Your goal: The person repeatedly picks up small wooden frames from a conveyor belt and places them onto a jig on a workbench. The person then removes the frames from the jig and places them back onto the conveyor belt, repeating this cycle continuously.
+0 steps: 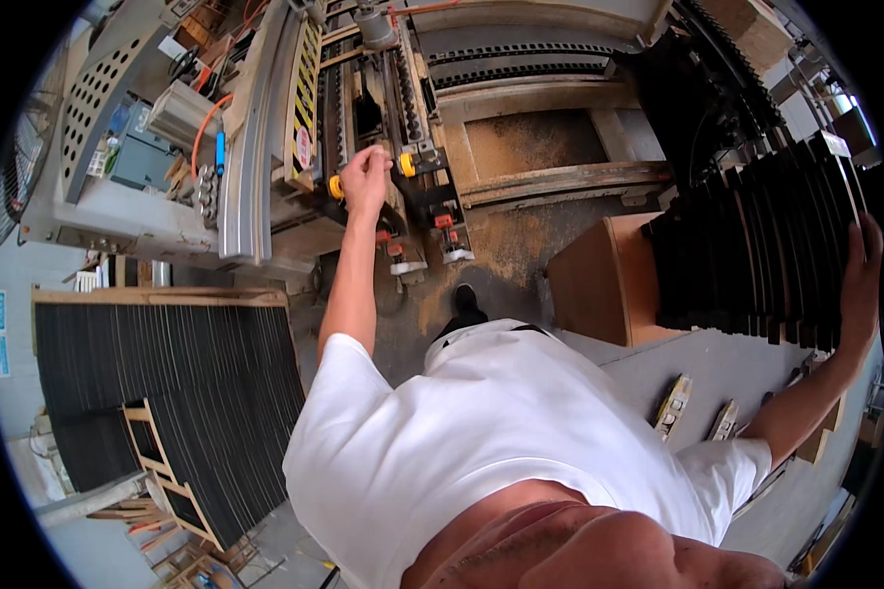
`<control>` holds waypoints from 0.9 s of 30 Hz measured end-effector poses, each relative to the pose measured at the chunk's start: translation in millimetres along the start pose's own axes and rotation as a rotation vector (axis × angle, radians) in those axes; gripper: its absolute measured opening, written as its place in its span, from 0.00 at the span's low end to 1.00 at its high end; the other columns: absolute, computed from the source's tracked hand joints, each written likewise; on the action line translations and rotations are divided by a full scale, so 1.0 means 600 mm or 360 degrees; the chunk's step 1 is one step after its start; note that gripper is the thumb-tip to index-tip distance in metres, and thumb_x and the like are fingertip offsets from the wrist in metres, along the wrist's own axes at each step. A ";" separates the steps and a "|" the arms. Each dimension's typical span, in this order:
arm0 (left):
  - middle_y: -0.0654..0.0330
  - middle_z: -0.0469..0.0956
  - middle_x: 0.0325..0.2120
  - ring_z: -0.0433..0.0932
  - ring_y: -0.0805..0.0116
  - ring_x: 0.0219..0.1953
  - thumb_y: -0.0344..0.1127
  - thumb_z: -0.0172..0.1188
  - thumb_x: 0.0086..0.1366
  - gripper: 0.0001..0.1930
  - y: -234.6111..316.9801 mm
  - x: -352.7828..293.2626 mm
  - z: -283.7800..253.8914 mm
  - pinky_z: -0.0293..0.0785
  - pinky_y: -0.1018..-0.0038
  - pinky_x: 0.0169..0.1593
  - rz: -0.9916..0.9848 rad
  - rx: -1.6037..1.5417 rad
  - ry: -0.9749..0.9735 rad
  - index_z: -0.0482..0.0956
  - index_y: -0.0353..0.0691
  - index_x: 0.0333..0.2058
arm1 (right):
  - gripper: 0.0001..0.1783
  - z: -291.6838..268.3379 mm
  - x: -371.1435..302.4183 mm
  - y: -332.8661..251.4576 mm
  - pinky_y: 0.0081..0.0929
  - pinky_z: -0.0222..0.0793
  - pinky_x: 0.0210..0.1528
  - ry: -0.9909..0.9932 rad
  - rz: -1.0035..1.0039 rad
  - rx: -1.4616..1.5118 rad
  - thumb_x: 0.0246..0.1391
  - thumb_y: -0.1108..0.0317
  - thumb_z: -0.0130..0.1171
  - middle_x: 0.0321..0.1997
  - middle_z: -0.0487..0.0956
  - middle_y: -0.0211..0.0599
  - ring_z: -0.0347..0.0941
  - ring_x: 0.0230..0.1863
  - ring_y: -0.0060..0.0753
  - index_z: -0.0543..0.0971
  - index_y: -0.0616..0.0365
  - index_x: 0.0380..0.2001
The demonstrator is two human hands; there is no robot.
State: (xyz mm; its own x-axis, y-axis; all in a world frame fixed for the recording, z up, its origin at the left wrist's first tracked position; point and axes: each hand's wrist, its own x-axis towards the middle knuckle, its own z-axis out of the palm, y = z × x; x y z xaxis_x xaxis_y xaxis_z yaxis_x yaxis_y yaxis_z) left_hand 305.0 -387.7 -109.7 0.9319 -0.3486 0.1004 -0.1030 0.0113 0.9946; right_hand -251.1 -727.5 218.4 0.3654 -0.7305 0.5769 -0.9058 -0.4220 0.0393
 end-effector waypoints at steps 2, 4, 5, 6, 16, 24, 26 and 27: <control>0.60 0.81 0.32 0.79 0.73 0.31 0.36 0.55 0.66 0.13 -0.019 0.092 0.010 0.76 0.77 0.36 -0.0261 -0.0189 0.0058 0.78 0.32 0.43 | 0.20 0.006 0.001 0.015 0.30 0.68 0.55 -0.0135 -0.0008 0.0187 0.65 0.57 0.46 0.53 0.77 0.36 0.73 0.55 0.32 0.71 0.44 0.58; 0.59 0.80 0.32 0.80 0.70 0.32 0.40 0.54 0.68 0.16 -0.023 0.166 0.022 0.77 0.75 0.35 -0.0490 -0.0347 0.0115 0.76 0.31 0.44 | 0.20 -0.001 -0.003 0.013 0.28 0.65 0.57 -0.0074 -0.0024 0.0113 0.64 0.64 0.50 0.54 0.76 0.38 0.71 0.55 0.30 0.70 0.51 0.59; 0.59 0.79 0.32 0.79 0.70 0.32 0.41 0.54 0.68 0.16 -0.028 0.203 0.025 0.77 0.75 0.36 -0.0504 -0.0353 0.0144 0.76 0.31 0.43 | 0.20 -0.001 0.002 0.026 0.27 0.65 0.57 -0.0099 -0.0021 0.0169 0.64 0.64 0.50 0.54 0.76 0.36 0.72 0.55 0.30 0.71 0.51 0.58; 0.58 0.79 0.31 0.79 0.69 0.32 0.42 0.53 0.68 0.17 -0.038 0.245 0.032 0.78 0.74 0.36 -0.0528 -0.0363 0.0167 0.76 0.31 0.42 | 0.19 -0.006 0.009 0.045 0.27 0.65 0.58 -0.0127 -0.0018 0.0214 0.63 0.64 0.50 0.54 0.77 0.35 0.72 0.55 0.30 0.73 0.50 0.57; 0.66 0.57 0.16 0.53 0.72 0.16 0.58 0.47 0.68 0.28 -0.153 0.591 0.050 0.58 0.68 0.22 -0.0915 -0.0616 0.0304 0.71 0.32 0.39 | 0.15 -0.082 -0.026 -0.237 0.24 0.69 0.56 0.0234 0.0163 0.0197 0.59 0.67 0.57 0.50 0.79 0.34 0.73 0.54 0.27 0.79 0.53 0.50; 0.45 0.46 0.65 0.49 0.50 0.67 0.54 0.47 0.69 0.39 -0.195 0.672 0.053 0.51 0.55 0.68 -0.0705 -0.1314 0.0324 0.41 0.35 0.66 | 0.14 0.047 -0.026 -0.553 0.33 0.71 0.46 -0.0115 -0.0822 0.0944 0.43 0.85 0.61 0.43 0.80 0.43 0.75 0.46 0.43 0.80 0.62 0.35; 0.45 0.38 0.68 0.43 0.51 0.69 0.52 0.47 0.69 0.42 -0.177 0.653 0.078 0.45 0.55 0.70 -0.0747 -0.1577 0.0302 0.35 0.35 0.67 | 0.12 0.088 -0.020 -0.606 0.34 0.70 0.44 -0.0283 -0.0878 0.0978 0.42 0.83 0.63 0.42 0.80 0.40 0.75 0.43 0.44 0.80 0.61 0.34; 0.45 0.36 0.68 0.42 0.50 0.70 0.53 0.48 0.69 0.42 -0.179 0.653 0.065 0.46 0.55 0.69 -0.0840 -0.1642 0.0306 0.35 0.35 0.67 | 0.12 0.115 -0.015 -0.627 0.35 0.70 0.44 -0.0322 -0.0952 0.1082 0.42 0.82 0.63 0.41 0.80 0.40 0.74 0.43 0.44 0.80 0.60 0.34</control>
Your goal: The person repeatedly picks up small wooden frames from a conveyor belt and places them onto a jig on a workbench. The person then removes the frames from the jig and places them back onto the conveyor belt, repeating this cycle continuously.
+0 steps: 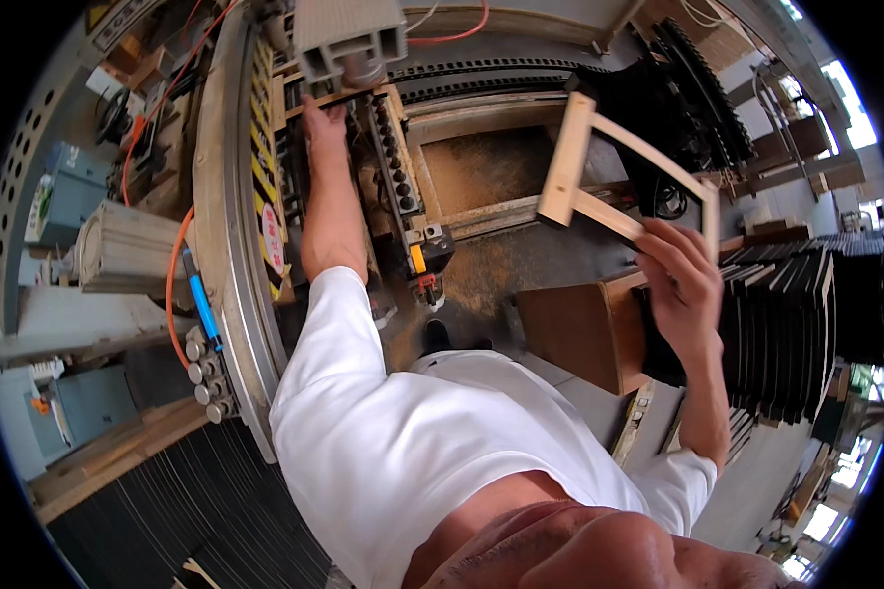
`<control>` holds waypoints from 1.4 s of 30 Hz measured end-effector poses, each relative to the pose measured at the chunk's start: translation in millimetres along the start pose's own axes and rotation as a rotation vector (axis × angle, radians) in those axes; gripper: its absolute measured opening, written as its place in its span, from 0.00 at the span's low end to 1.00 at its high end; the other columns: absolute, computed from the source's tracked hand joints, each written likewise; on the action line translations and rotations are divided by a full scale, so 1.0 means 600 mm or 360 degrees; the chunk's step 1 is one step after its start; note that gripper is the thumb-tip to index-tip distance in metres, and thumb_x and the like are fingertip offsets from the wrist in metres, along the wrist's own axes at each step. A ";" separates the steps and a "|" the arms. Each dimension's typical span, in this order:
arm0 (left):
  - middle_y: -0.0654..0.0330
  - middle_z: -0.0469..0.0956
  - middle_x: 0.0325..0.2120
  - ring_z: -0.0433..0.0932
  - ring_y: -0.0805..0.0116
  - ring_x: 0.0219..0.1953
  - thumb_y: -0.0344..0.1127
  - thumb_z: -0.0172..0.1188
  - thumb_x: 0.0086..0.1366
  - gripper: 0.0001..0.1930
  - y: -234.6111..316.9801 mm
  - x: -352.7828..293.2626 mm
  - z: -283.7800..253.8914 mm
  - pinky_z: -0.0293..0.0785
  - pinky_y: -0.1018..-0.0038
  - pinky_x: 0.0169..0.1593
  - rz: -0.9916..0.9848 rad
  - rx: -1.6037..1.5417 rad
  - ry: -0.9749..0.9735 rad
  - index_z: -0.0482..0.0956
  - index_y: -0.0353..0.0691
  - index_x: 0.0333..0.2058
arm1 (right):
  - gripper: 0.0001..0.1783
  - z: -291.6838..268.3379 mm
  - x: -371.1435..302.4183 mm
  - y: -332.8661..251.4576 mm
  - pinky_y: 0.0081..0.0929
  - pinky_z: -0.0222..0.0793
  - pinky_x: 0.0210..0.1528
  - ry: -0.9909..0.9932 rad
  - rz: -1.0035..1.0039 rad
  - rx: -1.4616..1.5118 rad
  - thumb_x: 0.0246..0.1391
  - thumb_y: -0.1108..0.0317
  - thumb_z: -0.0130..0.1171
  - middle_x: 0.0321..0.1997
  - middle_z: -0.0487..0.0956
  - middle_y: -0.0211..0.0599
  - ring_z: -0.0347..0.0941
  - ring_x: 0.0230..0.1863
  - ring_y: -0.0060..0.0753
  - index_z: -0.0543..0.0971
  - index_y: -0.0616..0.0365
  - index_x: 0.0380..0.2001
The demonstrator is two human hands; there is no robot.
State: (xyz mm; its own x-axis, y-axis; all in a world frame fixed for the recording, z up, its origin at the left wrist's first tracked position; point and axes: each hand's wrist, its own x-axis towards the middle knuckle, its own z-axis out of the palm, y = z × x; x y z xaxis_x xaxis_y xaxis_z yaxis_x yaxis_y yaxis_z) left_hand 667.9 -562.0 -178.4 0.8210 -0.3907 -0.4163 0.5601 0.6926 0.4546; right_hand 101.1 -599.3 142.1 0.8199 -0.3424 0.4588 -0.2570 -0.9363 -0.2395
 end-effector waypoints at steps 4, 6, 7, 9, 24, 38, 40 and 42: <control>0.43 0.49 0.64 0.53 0.49 0.66 0.47 0.54 0.67 0.36 -0.026 -0.128 -0.018 0.56 0.54 0.65 0.0029 -0.0041 0.0160 0.49 0.34 0.64 | 0.10 0.145 0.059 0.037 0.34 0.70 0.44 -0.0058 -0.0136 0.0263 0.45 0.78 0.62 0.40 0.81 0.37 0.75 0.40 0.41 0.81 0.58 0.34; 0.49 0.65 0.54 0.64 0.53 0.57 0.41 0.56 0.66 0.22 -0.024 -0.197 -0.058 0.65 0.57 0.59 -0.0025 -0.0127 0.0170 0.64 0.36 0.54 | 0.09 0.214 0.102 0.034 0.34 0.70 0.44 -0.0069 -0.0325 0.0353 0.45 0.75 0.62 0.40 0.81 0.36 0.75 0.41 0.40 0.81 0.57 0.34; 0.53 0.69 0.49 0.67 0.57 0.52 0.39 0.56 0.66 0.16 -0.035 -0.245 -0.079 0.67 0.58 0.56 0.0021 -0.0042 0.0031 0.68 0.38 0.49 | 0.10 0.255 0.118 0.035 0.35 0.69 0.44 -0.0078 -0.0388 0.0383 0.45 0.74 0.62 0.40 0.81 0.35 0.75 0.41 0.40 0.81 0.56 0.34; 0.60 0.73 0.43 0.71 0.63 0.47 0.36 0.56 0.66 0.11 -0.060 -0.350 -0.117 0.69 0.60 0.53 0.0025 0.0062 -0.0069 0.73 0.41 0.44 | 0.11 0.338 0.148 0.035 0.36 0.67 0.46 -0.0108 -0.0504 0.0441 0.44 0.73 0.63 0.40 0.81 0.34 0.74 0.41 0.40 0.81 0.54 0.35; 0.60 0.74 0.43 0.75 0.63 0.48 0.33 0.55 0.66 0.14 -0.115 -0.886 -0.278 0.73 0.66 0.51 0.0181 0.0240 0.0386 0.70 0.39 0.49 | 0.15 0.730 0.331 -0.080 0.36 0.62 0.47 -0.0190 -0.1015 0.0216 0.47 0.71 0.54 0.40 0.81 0.33 0.73 0.45 0.38 0.81 0.49 0.41; 0.61 0.77 0.42 0.74 0.65 0.49 0.37 0.61 0.63 0.13 -0.212 -0.931 -0.394 0.68 0.63 0.58 0.0398 -0.0192 0.0847 0.75 0.39 0.44 | 0.14 0.776 0.512 -0.091 0.41 0.58 0.55 -0.0232 -0.1192 -0.0532 0.52 0.70 0.56 0.31 0.82 0.43 0.72 0.50 0.47 0.76 0.54 0.44; 0.61 0.77 0.41 0.74 0.66 0.49 0.37 0.61 0.63 0.13 -0.214 -0.931 -0.403 0.68 0.64 0.57 0.0441 -0.0204 0.0856 0.75 0.40 0.44 | 0.14 0.787 0.529 -0.091 0.43 0.57 0.59 -0.0329 -0.1151 -0.0479 0.53 0.71 0.55 0.34 0.82 0.44 0.71 0.51 0.48 0.75 0.55 0.45; 0.62 0.77 0.41 0.74 0.66 0.49 0.38 0.60 0.64 0.13 -0.219 -0.928 -0.406 0.69 0.64 0.57 0.0464 -0.0204 0.0890 0.75 0.40 0.44 | 0.13 0.793 0.545 -0.088 0.44 0.57 0.58 -0.0384 -0.1136 -0.0496 0.53 0.72 0.55 0.35 0.82 0.45 0.71 0.51 0.48 0.75 0.55 0.44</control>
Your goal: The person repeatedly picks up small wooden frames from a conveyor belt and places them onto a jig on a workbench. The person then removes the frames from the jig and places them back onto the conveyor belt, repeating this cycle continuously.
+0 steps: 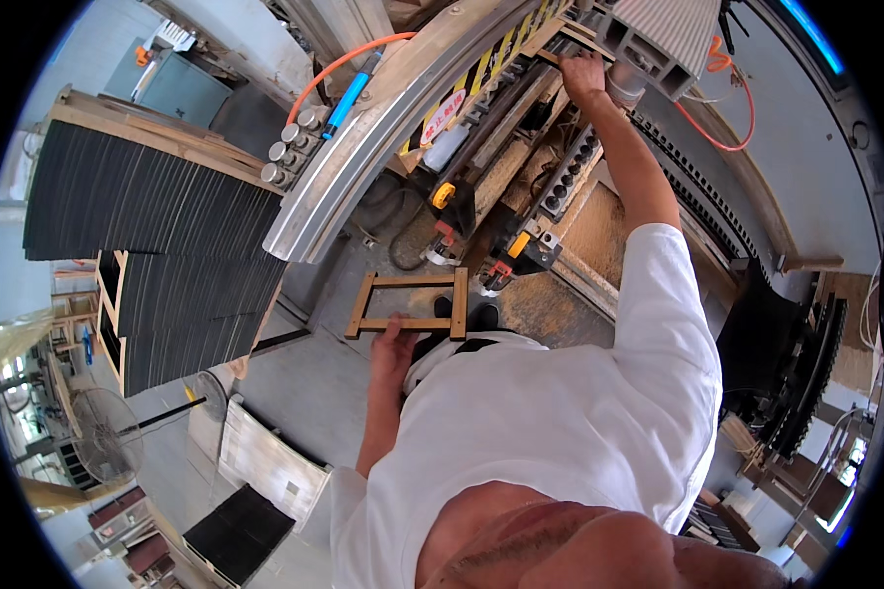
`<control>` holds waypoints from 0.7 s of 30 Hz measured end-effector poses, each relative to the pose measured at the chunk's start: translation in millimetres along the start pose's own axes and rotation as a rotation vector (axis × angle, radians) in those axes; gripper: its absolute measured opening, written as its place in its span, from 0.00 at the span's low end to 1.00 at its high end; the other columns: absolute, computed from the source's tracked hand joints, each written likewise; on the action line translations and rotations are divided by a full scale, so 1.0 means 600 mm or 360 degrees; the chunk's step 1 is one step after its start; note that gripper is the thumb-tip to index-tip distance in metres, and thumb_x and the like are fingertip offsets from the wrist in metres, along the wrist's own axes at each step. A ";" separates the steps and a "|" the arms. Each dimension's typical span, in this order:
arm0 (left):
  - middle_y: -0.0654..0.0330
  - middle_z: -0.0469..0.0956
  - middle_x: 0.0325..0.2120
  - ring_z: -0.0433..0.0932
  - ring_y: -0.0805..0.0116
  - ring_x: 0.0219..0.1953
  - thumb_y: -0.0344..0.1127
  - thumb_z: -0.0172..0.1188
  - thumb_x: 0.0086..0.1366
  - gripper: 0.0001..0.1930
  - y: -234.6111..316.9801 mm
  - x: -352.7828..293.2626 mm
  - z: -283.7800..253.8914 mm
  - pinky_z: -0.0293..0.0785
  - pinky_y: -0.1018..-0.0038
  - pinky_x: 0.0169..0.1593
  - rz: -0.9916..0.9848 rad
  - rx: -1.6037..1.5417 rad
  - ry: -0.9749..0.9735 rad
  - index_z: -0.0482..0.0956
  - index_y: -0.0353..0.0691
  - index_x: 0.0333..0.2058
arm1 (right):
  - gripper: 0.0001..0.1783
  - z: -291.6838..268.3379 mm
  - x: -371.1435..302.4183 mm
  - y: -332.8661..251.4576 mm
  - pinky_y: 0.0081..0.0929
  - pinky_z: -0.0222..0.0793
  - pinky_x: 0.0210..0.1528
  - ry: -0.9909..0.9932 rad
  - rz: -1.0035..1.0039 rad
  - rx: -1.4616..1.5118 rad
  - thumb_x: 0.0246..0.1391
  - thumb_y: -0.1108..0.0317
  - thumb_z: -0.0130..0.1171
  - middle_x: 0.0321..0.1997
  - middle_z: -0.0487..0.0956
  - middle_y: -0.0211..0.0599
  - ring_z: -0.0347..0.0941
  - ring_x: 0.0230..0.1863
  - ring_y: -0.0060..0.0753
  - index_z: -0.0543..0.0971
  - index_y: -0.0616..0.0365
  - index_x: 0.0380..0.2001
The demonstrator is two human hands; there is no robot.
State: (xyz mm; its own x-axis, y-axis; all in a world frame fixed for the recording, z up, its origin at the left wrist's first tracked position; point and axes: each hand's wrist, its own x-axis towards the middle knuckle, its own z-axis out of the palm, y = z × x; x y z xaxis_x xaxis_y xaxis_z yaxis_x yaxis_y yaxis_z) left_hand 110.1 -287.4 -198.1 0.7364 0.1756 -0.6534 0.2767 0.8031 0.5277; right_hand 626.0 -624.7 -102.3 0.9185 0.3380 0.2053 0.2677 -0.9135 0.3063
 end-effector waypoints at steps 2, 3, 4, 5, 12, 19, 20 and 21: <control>0.62 0.77 0.41 0.74 0.66 0.49 0.38 0.60 0.64 0.13 0.004 0.001 0.015 0.69 0.65 0.57 0.0007 0.0029 0.0051 0.75 0.39 0.44 | 0.10 0.002 0.010 0.007 0.44 0.57 0.54 0.0006 -0.0024 0.0031 0.53 0.72 0.54 0.34 0.82 0.43 0.72 0.49 0.46 0.76 0.54 0.40; 0.62 0.77 0.41 0.74 0.66 0.49 0.38 0.60 0.64 0.13 0.002 0.005 0.014 0.69 0.65 0.57 0.0016 0.0039 0.0066 0.74 0.39 0.45 | 0.09 0.004 0.015 0.008 0.43 0.57 0.53 0.0006 -0.0027 0.0037 0.53 0.72 0.54 0.34 0.82 0.43 0.72 0.48 0.46 0.76 0.54 0.39; 0.62 0.77 0.42 0.74 0.66 0.49 0.38 0.60 0.64 0.13 -0.002 0.007 0.009 0.69 0.65 0.57 0.0021 0.0047 0.0084 0.74 0.39 0.45 | 0.08 0.008 0.017 0.010 0.43 0.57 0.52 0.0000 -0.0032 0.0042 0.53 0.72 0.54 0.34 0.82 0.42 0.72 0.48 0.46 0.77 0.54 0.38; 0.62 0.76 0.42 0.74 0.66 0.49 0.38 0.59 0.64 0.14 -0.007 0.009 0.004 0.69 0.64 0.56 0.0025 0.0056 0.0100 0.74 0.39 0.45 | 0.08 0.012 0.018 0.010 0.44 0.57 0.51 0.0013 -0.0043 0.0000 0.53 0.71 0.53 0.34 0.81 0.41 0.72 0.47 0.47 0.77 0.52 0.37; 0.61 0.75 0.43 0.73 0.66 0.48 0.39 0.60 0.64 0.16 -0.018 0.035 0.003 0.69 0.66 0.55 0.0001 0.0138 0.0169 0.73 0.38 0.46 | 0.10 0.041 0.020 0.019 0.54 0.55 0.53 0.0097 -0.0066 0.0038 0.52 0.73 0.52 0.34 0.81 0.44 0.73 0.47 0.50 0.77 0.51 0.38; 0.55 0.74 0.44 0.74 0.61 0.49 0.37 0.60 0.63 0.19 -0.006 0.044 0.024 0.70 0.63 0.54 0.0073 0.0180 0.0249 0.70 0.33 0.50 | 0.10 0.049 0.031 0.027 0.60 0.52 0.55 0.0087 -0.0061 0.0153 0.52 0.76 0.51 0.34 0.80 0.46 0.73 0.47 0.53 0.78 0.53 0.37; 0.57 0.74 0.44 0.73 0.62 0.49 0.37 0.60 0.64 0.19 -0.004 0.045 0.023 0.70 0.64 0.54 0.0080 0.0168 0.0248 0.70 0.35 0.49 | 0.10 0.042 0.031 0.022 0.60 0.53 0.54 0.0074 -0.0057 0.0149 0.52 0.76 0.51 0.34 0.80 0.46 0.73 0.47 0.53 0.78 0.52 0.37; 0.58 0.74 0.44 0.73 0.63 0.50 0.38 0.60 0.64 0.18 -0.001 0.046 0.020 0.70 0.65 0.54 0.0088 0.0156 0.0248 0.71 0.36 0.49 | 0.10 0.035 0.032 0.017 0.59 0.54 0.53 0.0062 -0.0054 0.0145 0.52 0.76 0.51 0.35 0.80 0.46 0.73 0.47 0.53 0.78 0.52 0.37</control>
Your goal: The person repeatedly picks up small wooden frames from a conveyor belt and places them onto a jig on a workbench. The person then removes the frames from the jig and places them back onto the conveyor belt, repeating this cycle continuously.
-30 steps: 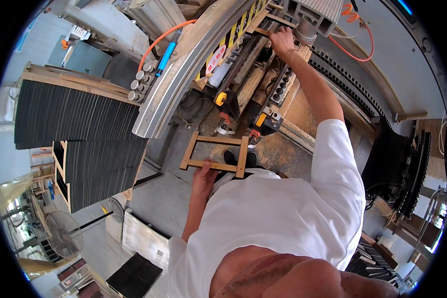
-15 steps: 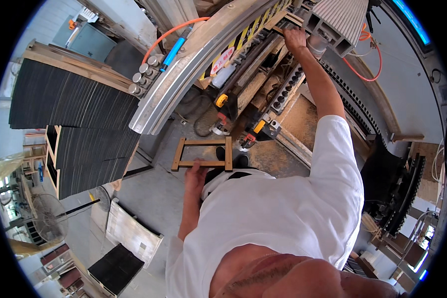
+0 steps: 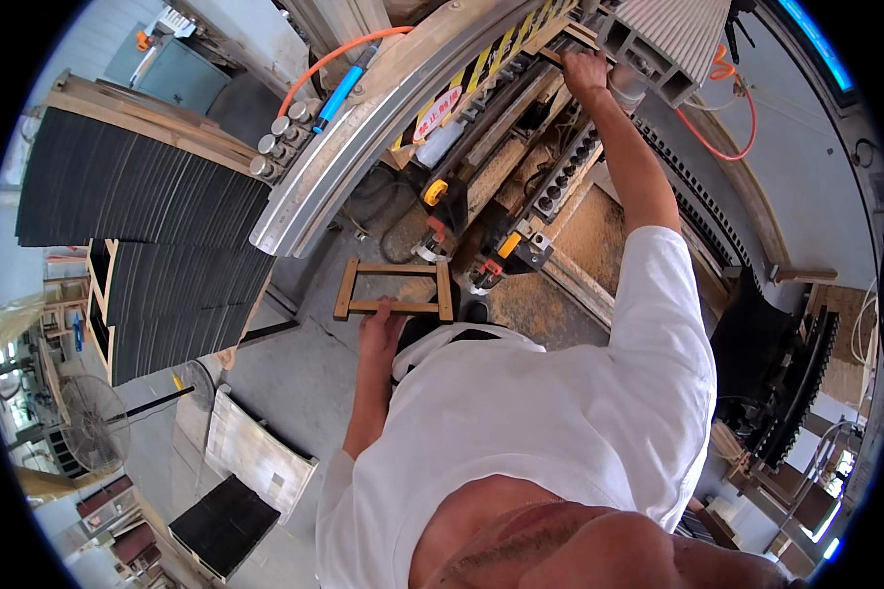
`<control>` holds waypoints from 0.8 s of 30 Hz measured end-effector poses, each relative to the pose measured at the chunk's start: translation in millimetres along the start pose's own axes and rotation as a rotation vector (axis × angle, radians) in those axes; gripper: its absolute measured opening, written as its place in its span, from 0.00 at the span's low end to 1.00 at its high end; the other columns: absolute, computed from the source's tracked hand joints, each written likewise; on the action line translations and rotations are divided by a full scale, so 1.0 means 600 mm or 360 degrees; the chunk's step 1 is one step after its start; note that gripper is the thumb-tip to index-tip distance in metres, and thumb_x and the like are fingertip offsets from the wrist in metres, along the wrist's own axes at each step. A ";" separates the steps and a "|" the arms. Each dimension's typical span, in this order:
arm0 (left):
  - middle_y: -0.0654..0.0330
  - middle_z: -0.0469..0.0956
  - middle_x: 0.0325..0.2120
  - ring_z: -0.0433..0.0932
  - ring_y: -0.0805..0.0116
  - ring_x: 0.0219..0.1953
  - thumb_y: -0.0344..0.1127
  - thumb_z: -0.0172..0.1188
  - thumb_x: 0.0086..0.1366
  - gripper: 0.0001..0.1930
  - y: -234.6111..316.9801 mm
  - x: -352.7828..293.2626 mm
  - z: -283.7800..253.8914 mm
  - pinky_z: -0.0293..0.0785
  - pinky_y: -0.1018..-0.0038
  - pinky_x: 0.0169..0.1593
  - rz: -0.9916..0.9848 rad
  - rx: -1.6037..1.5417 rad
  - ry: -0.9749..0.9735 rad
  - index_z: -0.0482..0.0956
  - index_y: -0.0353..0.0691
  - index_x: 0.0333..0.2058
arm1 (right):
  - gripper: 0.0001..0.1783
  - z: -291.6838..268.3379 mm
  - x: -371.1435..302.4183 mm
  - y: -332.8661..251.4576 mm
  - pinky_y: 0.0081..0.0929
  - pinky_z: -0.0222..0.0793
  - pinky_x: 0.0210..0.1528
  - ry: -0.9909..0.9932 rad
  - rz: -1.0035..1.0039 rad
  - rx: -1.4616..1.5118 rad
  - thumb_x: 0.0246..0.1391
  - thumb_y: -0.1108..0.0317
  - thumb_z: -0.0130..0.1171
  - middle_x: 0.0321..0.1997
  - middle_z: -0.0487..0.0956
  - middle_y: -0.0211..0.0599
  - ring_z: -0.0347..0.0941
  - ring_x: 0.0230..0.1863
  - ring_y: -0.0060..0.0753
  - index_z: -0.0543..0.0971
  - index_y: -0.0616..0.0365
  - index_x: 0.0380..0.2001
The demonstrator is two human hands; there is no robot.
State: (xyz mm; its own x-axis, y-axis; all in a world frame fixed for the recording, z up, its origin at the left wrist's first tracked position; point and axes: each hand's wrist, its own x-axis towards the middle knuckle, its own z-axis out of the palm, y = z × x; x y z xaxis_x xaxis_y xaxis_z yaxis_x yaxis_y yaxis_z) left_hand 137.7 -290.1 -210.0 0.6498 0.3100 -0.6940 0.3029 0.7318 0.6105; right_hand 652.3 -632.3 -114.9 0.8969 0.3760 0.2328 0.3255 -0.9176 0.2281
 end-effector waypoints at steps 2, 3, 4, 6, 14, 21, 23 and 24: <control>0.58 0.74 0.45 0.72 0.63 0.50 0.37 0.60 0.64 0.18 0.004 0.002 -0.004 0.70 0.64 0.55 0.0001 0.0034 0.0006 0.71 0.37 0.49 | 0.11 -0.004 -0.003 0.001 0.50 0.59 0.49 0.0062 0.0015 -0.0073 0.52 0.72 0.52 0.31 0.80 0.44 0.74 0.45 0.48 0.78 0.50 0.38; 0.58 0.74 0.45 0.72 0.63 0.51 0.36 0.60 0.64 0.18 0.006 0.003 -0.007 0.69 0.63 0.55 0.0002 0.0050 0.0010 0.71 0.37 0.49 | 0.11 -0.006 -0.003 0.001 0.46 0.61 0.47 0.0094 0.0020 -0.0109 0.52 0.70 0.52 0.30 0.81 0.43 0.74 0.43 0.45 0.79 0.49 0.38; 0.59 0.74 0.45 0.72 0.64 0.51 0.36 0.61 0.63 0.18 0.006 0.000 -0.011 0.69 0.63 0.55 0.0022 0.0045 -0.0014 0.71 0.38 0.50 | 0.11 -0.005 -0.005 0.002 0.45 0.61 0.47 0.0062 0.0039 -0.0088 0.52 0.70 0.51 0.31 0.81 0.42 0.74 0.43 0.44 0.79 0.48 0.39; 0.59 0.74 0.45 0.72 0.64 0.50 0.36 0.62 0.63 0.19 0.009 -0.004 -0.020 0.69 0.62 0.55 0.0064 0.0034 -0.0061 0.71 0.38 0.50 | 0.12 -0.005 -0.002 0.004 0.45 0.61 0.47 0.0000 0.0079 -0.0101 0.52 0.70 0.51 0.31 0.81 0.41 0.74 0.44 0.44 0.79 0.48 0.39; 0.60 0.75 0.44 0.74 0.64 0.50 0.35 0.63 0.61 0.21 0.035 -0.038 -0.075 0.71 0.64 0.53 0.0259 0.0185 0.0079 0.71 0.37 0.52 | 0.13 -0.003 -0.003 -0.012 0.49 0.60 0.50 0.0021 0.0166 -0.0082 0.53 0.71 0.49 0.34 0.81 0.42 0.75 0.43 0.45 0.79 0.47 0.39; 0.61 0.76 0.40 0.77 0.70 0.43 0.32 0.61 0.62 0.19 0.171 -0.145 -0.128 0.75 0.75 0.46 0.0916 0.0666 0.0112 0.72 0.35 0.52 | 0.14 -0.033 -0.008 -0.037 0.53 0.61 0.53 0.0017 0.0397 -0.0116 0.53 0.66 0.53 0.43 0.80 0.41 0.74 0.48 0.49 0.78 0.46 0.44; 0.61 0.76 0.39 0.77 0.70 0.43 0.31 0.60 0.63 0.19 0.237 -0.197 -0.134 0.75 0.76 0.46 0.1182 0.0594 0.0098 0.72 0.34 0.51 | 0.15 -0.055 -0.019 -0.070 0.51 0.64 0.52 0.0371 0.0368 0.0058 0.53 0.64 0.54 0.44 0.79 0.41 0.74 0.48 0.49 0.78 0.46 0.45; 0.60 0.77 0.39 0.78 0.69 0.43 0.31 0.60 0.63 0.19 0.271 -0.221 -0.152 0.75 0.75 0.46 0.1244 0.0649 0.0123 0.71 0.33 0.51 | 0.17 -0.087 -0.025 -0.099 0.46 0.68 0.50 0.0497 0.0299 0.0180 0.52 0.62 0.56 0.46 0.79 0.39 0.74 0.49 0.48 0.78 0.46 0.47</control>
State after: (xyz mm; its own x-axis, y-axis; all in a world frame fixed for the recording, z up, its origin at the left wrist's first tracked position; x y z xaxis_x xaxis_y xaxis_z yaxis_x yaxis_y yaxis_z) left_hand 37.3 -157.0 -53.7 0.7306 0.6818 -0.0360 0.0262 0.0246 0.9994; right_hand 604.1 -576.8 -82.4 0.8154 0.2052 0.5413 0.2107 -0.9761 0.0526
